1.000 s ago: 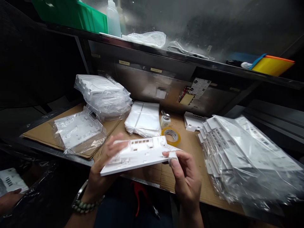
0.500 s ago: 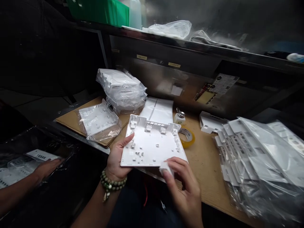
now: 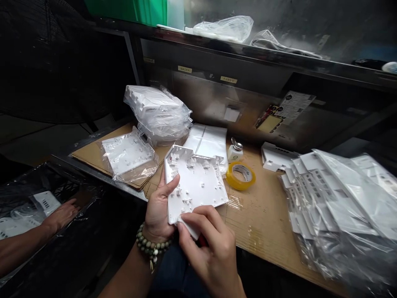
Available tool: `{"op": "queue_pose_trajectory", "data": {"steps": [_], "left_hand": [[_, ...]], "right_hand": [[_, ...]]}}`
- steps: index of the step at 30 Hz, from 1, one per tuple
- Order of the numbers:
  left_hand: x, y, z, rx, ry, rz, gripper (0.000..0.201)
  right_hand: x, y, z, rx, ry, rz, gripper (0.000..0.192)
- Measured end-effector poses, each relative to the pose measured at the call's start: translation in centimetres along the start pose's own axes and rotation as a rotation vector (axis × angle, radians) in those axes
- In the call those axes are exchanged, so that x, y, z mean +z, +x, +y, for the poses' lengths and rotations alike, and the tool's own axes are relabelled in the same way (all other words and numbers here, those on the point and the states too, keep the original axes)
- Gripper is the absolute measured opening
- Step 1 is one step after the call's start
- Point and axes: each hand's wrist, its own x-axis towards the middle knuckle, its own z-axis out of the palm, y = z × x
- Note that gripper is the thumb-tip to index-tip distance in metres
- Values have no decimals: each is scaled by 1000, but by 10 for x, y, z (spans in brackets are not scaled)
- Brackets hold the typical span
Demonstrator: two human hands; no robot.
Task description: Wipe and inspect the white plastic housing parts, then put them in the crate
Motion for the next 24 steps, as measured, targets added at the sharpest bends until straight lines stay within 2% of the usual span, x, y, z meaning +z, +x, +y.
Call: {"op": "queue_pose_trajectory", "data": {"steps": [5, 8, 10, 12, 14, 16, 18, 20, 24], "left_hand": [[0, 1, -1, -3, -1, -9, 71], [-1, 4, 6, -23, -45, 34, 65], [-6, 8, 14, -78, -84, 74, 58], [-15, 11, 23, -140, -111, 97, 54], [-27, 13, 30, -160, -108, 74, 55], [-41, 15, 35, -117, -86, 26, 51], [-54, 17, 37, -65, -63, -2, 43], [-65, 19, 37, -30, -24, -30, 37], [-76, 21, 35, -12, 46, -119, 35]], "right_hand": [[8, -2, -2, -5, 10, 4, 14], [-2, -6, 11, 15, -33, -14, 13], [-20, -7, 25, 73, -84, 80, 13], [-42, -9, 42, 161, -151, 244, 12], [-63, -11, 56, 228, -227, 390, 11], [-76, -14, 64, 245, -275, 442, 10], [-79, -18, 69, 233, -270, 412, 11], [-75, -20, 71, 219, -243, 330, 14], [-64, -23, 73, 215, -258, 237, 18]]}}
